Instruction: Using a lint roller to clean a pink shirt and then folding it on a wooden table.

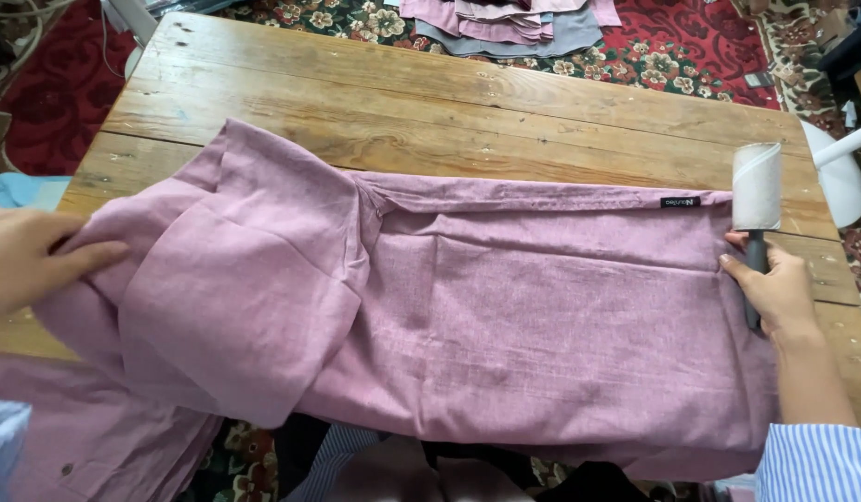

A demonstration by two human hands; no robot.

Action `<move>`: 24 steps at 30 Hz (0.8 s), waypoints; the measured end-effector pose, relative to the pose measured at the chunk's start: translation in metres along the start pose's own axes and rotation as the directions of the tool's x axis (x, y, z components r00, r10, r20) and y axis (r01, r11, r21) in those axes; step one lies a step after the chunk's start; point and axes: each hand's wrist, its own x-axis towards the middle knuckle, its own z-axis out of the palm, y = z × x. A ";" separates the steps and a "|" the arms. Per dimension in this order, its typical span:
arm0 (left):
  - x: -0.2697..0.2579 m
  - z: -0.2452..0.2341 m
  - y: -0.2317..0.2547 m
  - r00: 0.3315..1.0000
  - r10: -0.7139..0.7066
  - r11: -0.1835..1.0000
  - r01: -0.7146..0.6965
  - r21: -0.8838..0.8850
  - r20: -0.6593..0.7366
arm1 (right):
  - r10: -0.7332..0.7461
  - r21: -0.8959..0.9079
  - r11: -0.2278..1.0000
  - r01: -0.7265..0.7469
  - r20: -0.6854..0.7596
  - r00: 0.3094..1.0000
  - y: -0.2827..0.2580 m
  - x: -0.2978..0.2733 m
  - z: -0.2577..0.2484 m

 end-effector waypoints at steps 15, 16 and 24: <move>-0.115 0.066 0.141 0.937 -0.255 0.956 0.207 0.209 0.238 | 0.005 -0.040 0.999 -0.004 0.020 1.000 0.006 0.001 -0.005; -0.126 0.079 0.142 0.972 -0.148 0.976 0.114 0.183 0.184 | -0.008 -0.054 0.998 0.009 0.017 1.000 0.007 0.002 -0.005; -0.168 0.139 0.157 0.878 0.214 0.941 -0.068 0.332 -0.428 | -0.038 -0.108 0.993 0.039 0.007 0.999 0.013 0.004 -0.004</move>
